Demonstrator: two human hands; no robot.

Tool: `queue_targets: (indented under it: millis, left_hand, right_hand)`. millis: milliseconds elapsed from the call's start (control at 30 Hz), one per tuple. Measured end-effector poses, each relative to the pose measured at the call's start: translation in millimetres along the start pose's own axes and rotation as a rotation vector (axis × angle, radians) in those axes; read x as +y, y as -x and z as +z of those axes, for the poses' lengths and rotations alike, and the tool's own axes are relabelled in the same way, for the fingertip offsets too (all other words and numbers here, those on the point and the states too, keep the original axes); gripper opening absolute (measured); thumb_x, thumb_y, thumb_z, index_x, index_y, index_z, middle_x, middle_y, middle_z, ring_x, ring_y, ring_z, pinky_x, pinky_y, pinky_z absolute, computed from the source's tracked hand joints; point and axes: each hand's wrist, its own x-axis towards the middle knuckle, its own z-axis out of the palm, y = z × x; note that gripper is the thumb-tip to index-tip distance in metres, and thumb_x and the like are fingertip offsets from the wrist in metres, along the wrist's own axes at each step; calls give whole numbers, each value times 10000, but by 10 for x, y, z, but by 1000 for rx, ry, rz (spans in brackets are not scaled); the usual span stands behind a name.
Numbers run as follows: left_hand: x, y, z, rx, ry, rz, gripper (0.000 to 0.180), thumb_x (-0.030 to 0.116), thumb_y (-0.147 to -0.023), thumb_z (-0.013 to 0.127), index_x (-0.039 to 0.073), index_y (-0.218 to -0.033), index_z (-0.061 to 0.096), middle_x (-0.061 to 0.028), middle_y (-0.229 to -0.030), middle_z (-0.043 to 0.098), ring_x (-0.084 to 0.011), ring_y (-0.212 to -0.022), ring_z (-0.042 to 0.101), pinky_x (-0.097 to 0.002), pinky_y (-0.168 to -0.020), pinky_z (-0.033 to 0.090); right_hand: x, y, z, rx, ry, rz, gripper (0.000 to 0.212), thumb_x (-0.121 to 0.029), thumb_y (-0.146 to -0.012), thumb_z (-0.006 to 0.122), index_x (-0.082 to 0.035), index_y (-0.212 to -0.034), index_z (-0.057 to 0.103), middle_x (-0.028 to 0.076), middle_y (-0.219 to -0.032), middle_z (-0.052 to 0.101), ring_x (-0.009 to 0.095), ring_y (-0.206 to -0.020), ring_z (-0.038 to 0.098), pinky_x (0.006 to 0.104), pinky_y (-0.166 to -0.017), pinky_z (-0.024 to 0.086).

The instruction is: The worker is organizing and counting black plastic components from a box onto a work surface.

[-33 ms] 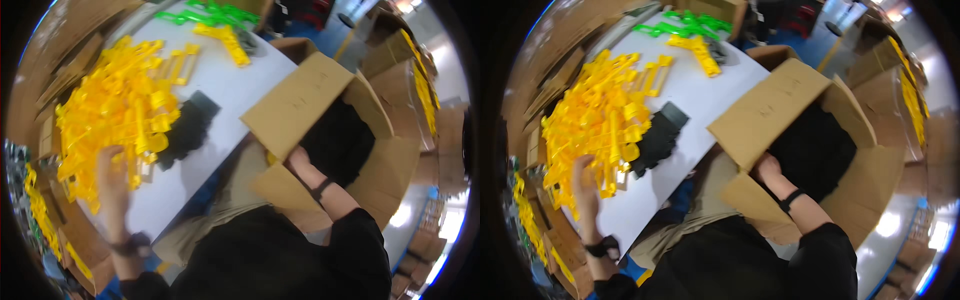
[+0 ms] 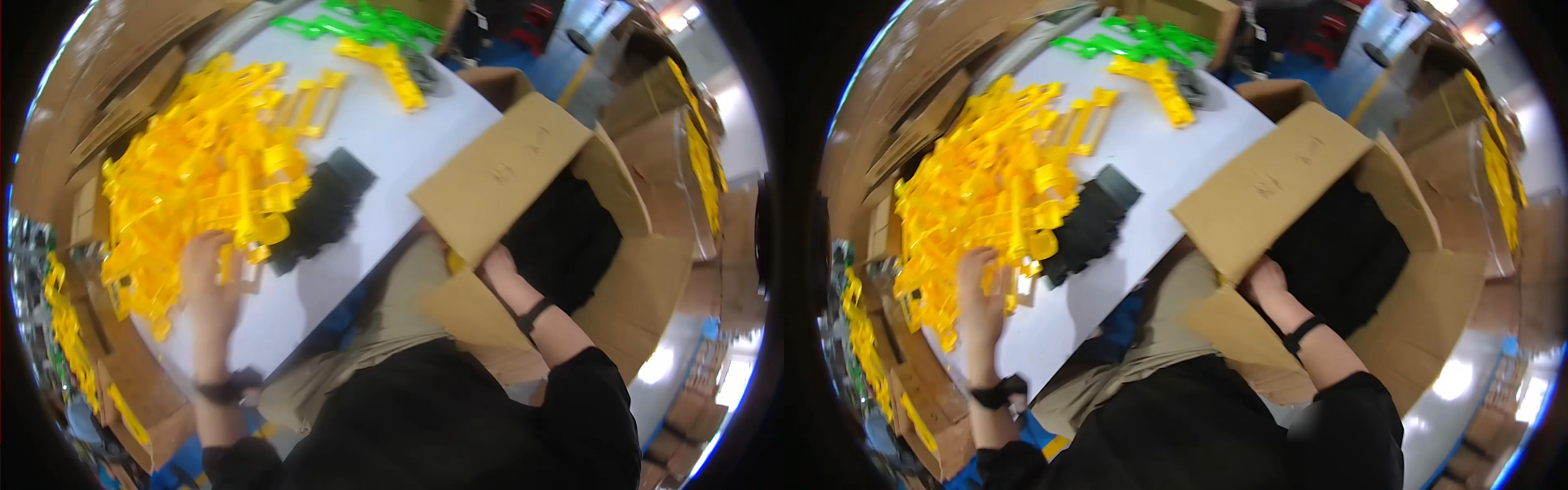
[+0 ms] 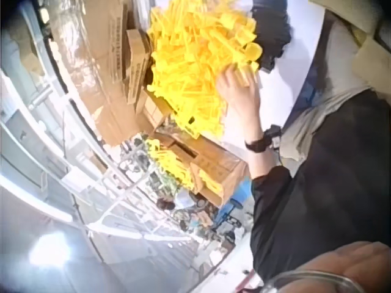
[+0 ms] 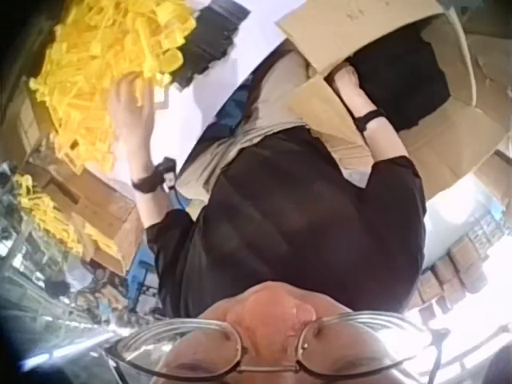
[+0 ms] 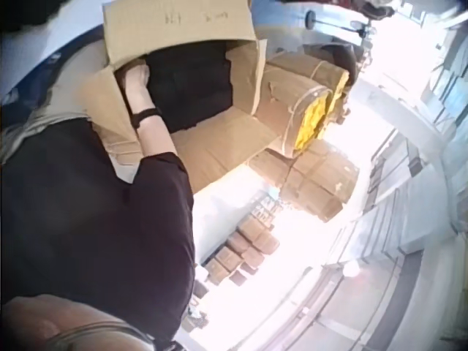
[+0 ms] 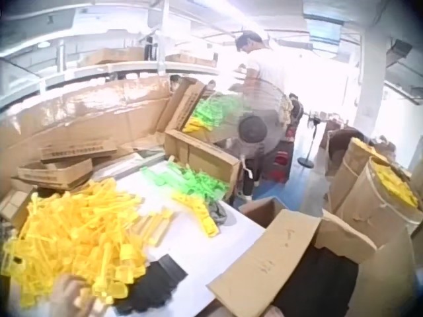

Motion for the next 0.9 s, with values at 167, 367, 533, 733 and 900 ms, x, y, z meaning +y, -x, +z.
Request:
queue_targets:
  millis: [167,367,533,733,900]
  left_hand:
    - [-9,245,695,5,-111,29,472,230,-760,758,152,-1199,601,-160,-1379,444,-402,-1307,382,-530,-1083,297]
    - [-232,121,753,-23,-242,33,470,307,-842,679,205,-1284,555,-142,-1449,379,-378,-1372,309,-525,-1118,252]
    - [-386,-148,797,-44,-315,44,414,262,-866,647,239,-1271,561,-140,-1439,394,-365,-1368,321,-502,-1121,261]
    - [-425,-175,721,59,-338,-24,384,191,-852,638,217,-1232,590,-164,-1420,408,-370,-1358,324,-518,-1121,232]
    - [4,208,671,143,-160,62,378,169,-791,680,178,-1163,618,-151,-1356,449,-371,-1310,369,-504,-1088,262]
  right_hand:
    - [30,-3,11,59,-50,14,451,-261,-817,606,-138,-1250,581,153,-1239,600,327,-1098,597,417,-852,524]
    - [36,-119,134,82,-39,-33,444,-259,-813,610,-133,-1238,587,159,-1228,605,330,-1088,601,418,-848,525]
    - [72,-141,129,100,-25,-20,438,-257,-810,614,-129,-1228,593,164,-1218,608,332,-1079,605,418,-844,526]
    - [155,-155,221,124,-20,-47,430,-255,-807,618,-124,-1216,599,170,-1207,613,335,-1069,610,419,-840,528]
    - [284,-144,358,174,-24,-73,424,-253,-804,621,-120,-1206,604,175,-1197,616,337,-1060,614,420,-837,529]
